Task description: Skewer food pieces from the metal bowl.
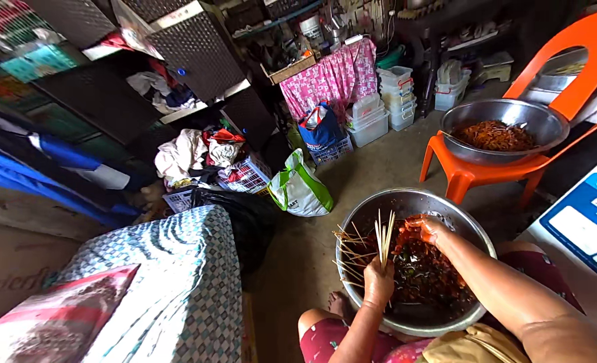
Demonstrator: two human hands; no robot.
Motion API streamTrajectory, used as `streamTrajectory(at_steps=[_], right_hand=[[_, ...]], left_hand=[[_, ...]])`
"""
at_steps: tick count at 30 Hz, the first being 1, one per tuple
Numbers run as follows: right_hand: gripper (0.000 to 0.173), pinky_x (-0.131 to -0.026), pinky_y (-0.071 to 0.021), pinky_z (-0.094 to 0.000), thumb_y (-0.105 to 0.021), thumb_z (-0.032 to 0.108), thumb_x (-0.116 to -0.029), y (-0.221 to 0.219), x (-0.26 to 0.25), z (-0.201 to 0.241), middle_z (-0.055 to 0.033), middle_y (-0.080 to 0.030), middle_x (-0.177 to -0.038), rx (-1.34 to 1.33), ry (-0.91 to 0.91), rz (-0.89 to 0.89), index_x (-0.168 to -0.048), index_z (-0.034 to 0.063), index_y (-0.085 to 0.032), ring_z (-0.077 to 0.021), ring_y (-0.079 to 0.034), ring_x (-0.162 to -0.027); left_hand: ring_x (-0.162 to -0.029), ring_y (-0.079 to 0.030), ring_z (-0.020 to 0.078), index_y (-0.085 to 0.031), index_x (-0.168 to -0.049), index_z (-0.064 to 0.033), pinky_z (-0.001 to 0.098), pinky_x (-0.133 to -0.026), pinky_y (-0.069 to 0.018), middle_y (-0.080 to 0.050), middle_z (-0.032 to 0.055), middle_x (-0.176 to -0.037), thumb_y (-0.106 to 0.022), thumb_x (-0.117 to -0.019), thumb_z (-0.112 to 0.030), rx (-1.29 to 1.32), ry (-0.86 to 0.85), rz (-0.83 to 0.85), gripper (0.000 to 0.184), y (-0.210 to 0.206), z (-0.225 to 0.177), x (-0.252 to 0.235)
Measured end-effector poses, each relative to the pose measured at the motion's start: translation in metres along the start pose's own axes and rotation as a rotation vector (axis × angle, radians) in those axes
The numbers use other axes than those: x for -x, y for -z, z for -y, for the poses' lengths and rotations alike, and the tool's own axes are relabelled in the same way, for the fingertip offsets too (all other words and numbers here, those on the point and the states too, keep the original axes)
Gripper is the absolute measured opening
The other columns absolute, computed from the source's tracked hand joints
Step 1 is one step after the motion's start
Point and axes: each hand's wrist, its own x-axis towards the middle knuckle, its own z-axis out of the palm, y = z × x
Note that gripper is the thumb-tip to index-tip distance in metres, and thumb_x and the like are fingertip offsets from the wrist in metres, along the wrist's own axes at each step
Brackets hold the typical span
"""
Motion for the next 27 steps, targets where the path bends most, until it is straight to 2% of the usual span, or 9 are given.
streamTrajectory(at_steps=[4, 11, 16, 19, 21, 27], right_hand=[[0.017, -0.069, -0.0584, -0.0341, -0.051, 0.000, -0.1020, 0.0018, 0.0019, -0.0042, -0.0104, -0.059, -0.089, -0.048, -0.068, 0.037, -0.119, -0.0007, -0.052, -0.0188, -0.063, -0.073], [0.013, -0.070, -0.0593, -0.0337, -0.048, 0.005, -0.1046, 0.0064, 0.0035, -0.0058, -0.0085, -0.063, -0.084, 0.020, -0.111, 0.169, -0.116, 0.0011, -0.053, -0.0176, -0.065, -0.072], [0.017, -0.077, -0.0596, -0.0355, -0.043, 0.013, -0.1093, 0.0079, 0.0016, -0.0047, -0.0088, -0.063, -0.090, 0.006, -0.103, 0.199, -0.114, 0.0012, -0.054, -0.0189, -0.066, -0.079], [0.018, -0.076, -0.0594, -0.0361, -0.046, 0.003, -0.1063, 0.0089, -0.0008, -0.0035, -0.0106, -0.062, -0.094, 0.011, -0.034, 0.144, -0.123, -0.0022, -0.051, -0.0203, -0.066, -0.079], [0.019, -0.074, -0.0598, -0.0362, -0.047, -0.003, -0.1034, 0.0064, 0.0016, -0.0020, -0.0113, -0.061, -0.093, -0.017, -0.010, 0.100, -0.123, -0.0029, -0.050, -0.0206, -0.066, -0.077], [0.018, -0.072, -0.0597, -0.0338, -0.047, -0.002, -0.1038, 0.0037, 0.0032, -0.0029, -0.0103, -0.060, -0.090, -0.073, -0.052, 0.079, -0.122, -0.0020, -0.050, -0.0189, -0.065, -0.074]], left_hand=[[-0.072, -0.061, 0.0181, -0.068, -0.104, 0.0002, 0.0401, -0.073, -0.0520, -0.063, 0.0086, -0.080, -0.062, -0.1000, -0.015, 0.020, -0.012, -0.004, 0.017, -0.0008, 0.0010, 0.0019], [-0.072, -0.061, 0.0183, -0.069, -0.102, 0.0005, 0.0402, -0.073, -0.0522, -0.063, 0.0082, -0.079, -0.062, -0.0994, -0.015, 0.020, -0.027, -0.006, 0.017, -0.0015, 0.0032, 0.0013], [-0.071, -0.059, 0.0178, -0.068, -0.101, 0.0005, 0.0400, -0.072, -0.0513, -0.061, 0.0076, -0.078, -0.062, -0.0997, -0.015, 0.040, -0.018, -0.032, 0.017, -0.0010, 0.0035, 0.0003], [-0.072, -0.059, 0.0180, -0.067, -0.101, 0.0006, 0.0400, -0.073, -0.0513, -0.062, 0.0081, -0.078, -0.062, -0.0996, -0.014, 0.041, -0.010, -0.019, 0.016, -0.0007, 0.0023, 0.0005], [-0.073, -0.060, 0.0186, -0.068, -0.102, 0.0009, 0.0406, -0.074, -0.0516, -0.062, 0.0091, -0.080, -0.062, -0.0995, -0.014, 0.038, -0.011, -0.006, 0.016, -0.0009, 0.0018, 0.0008], [-0.071, -0.059, 0.0173, -0.068, -0.102, 0.0002, 0.0393, -0.072, -0.0511, -0.062, 0.0077, -0.078, -0.062, -0.0992, -0.015, 0.038, -0.023, -0.002, 0.016, -0.0008, 0.0027, 0.0006]])
